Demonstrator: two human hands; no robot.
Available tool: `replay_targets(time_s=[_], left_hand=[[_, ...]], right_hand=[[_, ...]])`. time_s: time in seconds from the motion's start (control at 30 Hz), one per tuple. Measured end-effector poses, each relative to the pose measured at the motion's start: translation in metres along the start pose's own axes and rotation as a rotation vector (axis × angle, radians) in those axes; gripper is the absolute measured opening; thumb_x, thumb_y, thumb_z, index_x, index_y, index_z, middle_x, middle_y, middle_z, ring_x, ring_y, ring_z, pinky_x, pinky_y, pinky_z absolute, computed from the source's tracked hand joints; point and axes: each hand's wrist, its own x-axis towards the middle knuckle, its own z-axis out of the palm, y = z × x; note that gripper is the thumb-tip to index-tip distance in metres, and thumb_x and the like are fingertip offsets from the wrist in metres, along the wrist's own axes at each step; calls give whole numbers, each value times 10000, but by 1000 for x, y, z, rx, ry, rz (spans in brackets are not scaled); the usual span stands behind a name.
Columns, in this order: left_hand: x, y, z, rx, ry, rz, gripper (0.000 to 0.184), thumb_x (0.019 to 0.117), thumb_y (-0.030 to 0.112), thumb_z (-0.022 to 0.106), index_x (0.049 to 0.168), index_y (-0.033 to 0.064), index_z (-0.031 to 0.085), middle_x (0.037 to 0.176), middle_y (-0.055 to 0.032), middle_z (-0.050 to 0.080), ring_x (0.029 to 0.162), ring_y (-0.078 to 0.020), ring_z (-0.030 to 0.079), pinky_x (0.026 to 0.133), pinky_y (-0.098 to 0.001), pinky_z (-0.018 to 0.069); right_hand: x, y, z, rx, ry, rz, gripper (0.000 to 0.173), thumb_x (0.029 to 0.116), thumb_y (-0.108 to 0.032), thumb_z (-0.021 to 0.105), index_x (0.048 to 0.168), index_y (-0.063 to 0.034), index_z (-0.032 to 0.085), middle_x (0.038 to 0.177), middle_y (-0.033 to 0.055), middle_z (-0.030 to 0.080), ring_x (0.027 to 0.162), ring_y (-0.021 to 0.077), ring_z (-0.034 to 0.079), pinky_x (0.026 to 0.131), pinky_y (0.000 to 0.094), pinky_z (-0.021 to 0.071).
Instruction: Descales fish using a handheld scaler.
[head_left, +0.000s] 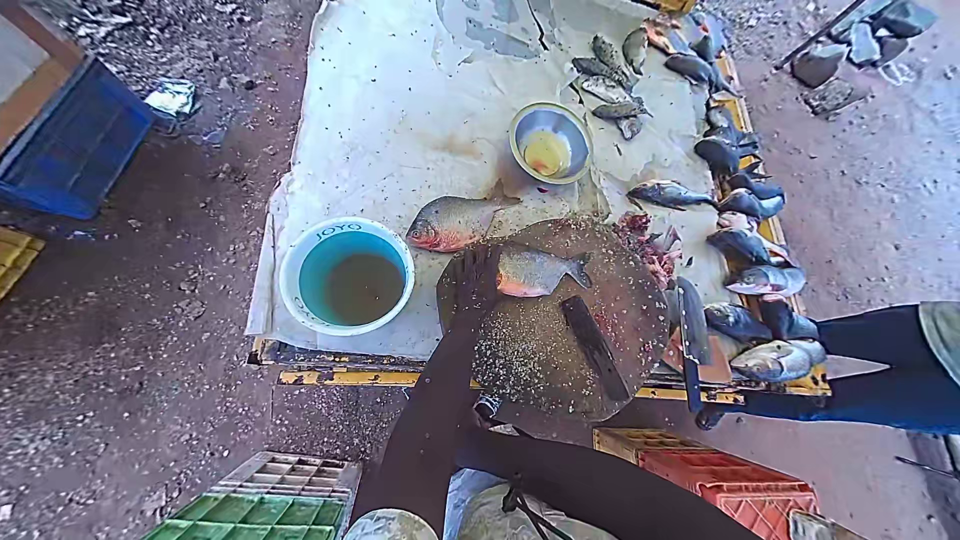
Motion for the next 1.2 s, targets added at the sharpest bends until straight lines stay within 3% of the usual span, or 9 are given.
replay_targets(time_s=[0.07,0.2,0.53,0.7,0.77,0.83,0.93,1.07,1.2], left_hand=[[-5,1,-6,-33,19,22,1123,642,449,918,1596,268,354,1629,-144,367,1466,-424,359,1130,-668,318],[-8,-2,-9,-38,24,40,1109,670,451,903,1605,273,334,1628,-146,368,1477,-420,347,1133,-694,293],[-2,2,-5,24,48,65,1013,695,373,862,1579,258,383,1586,-140,425,1425,-412,416,1103,-668,342],[-4,0,-4,36,48,74,1000,713,397,847,1581,246,374,1565,-147,443,1407,-406,431,1068,-663,367],[-2,2,-6,31,57,58,1013,709,387,853,1587,261,361,1574,-143,436,1422,-406,418,1082,-669,354],[-4,2,-8,27,58,56,993,732,375,842,1590,266,354,1594,-136,416,1434,-405,408,1097,-670,343],[-5,-1,-2,43,49,68,986,702,374,857,1564,255,394,1554,-146,454,1388,-404,454,1068,-661,380],[-3,0,-2,65,56,57,1020,683,393,875,1570,279,385,1552,-131,461,1382,-390,461,1059,-647,390],[-11,2,-6,62,68,89,1030,684,408,875,1572,272,372,1575,-127,431,1389,-404,448,1044,-660,399]], right_hand=[[66,25,44,-146,77,-132,298,1011,-93,543,1217,113,606,1214,329,618,1113,489,629,863,638,523],[64,15,43,-210,41,-85,240,1023,-48,520,1182,104,615,1188,306,625,1087,461,635,814,607,531],[92,45,72,-48,-29,-86,354,1020,-170,568,1253,93,602,1255,322,606,1157,482,601,856,667,492],[119,38,84,-379,-103,10,319,1031,-207,526,1212,45,598,1172,231,640,1033,366,663,861,590,516],[124,40,97,-286,52,-49,265,991,-144,567,1140,65,631,1086,269,653,953,424,670,742,612,531],[103,38,99,-127,181,-177,269,1007,-132,567,1186,55,638,1181,284,645,1077,469,646,806,656,532],[66,39,108,-71,423,-562,140,974,-81,620,1038,-11,723,1055,190,720,1030,387,688,830,598,562],[58,44,99,-212,437,-730,142,931,-109,703,1056,-43,723,1022,136,720,997,326,690,829,550,557],[117,73,109,-195,339,-677,337,889,-370,761,996,-53,724,1017,159,720,1001,374,683,851,643,537]])
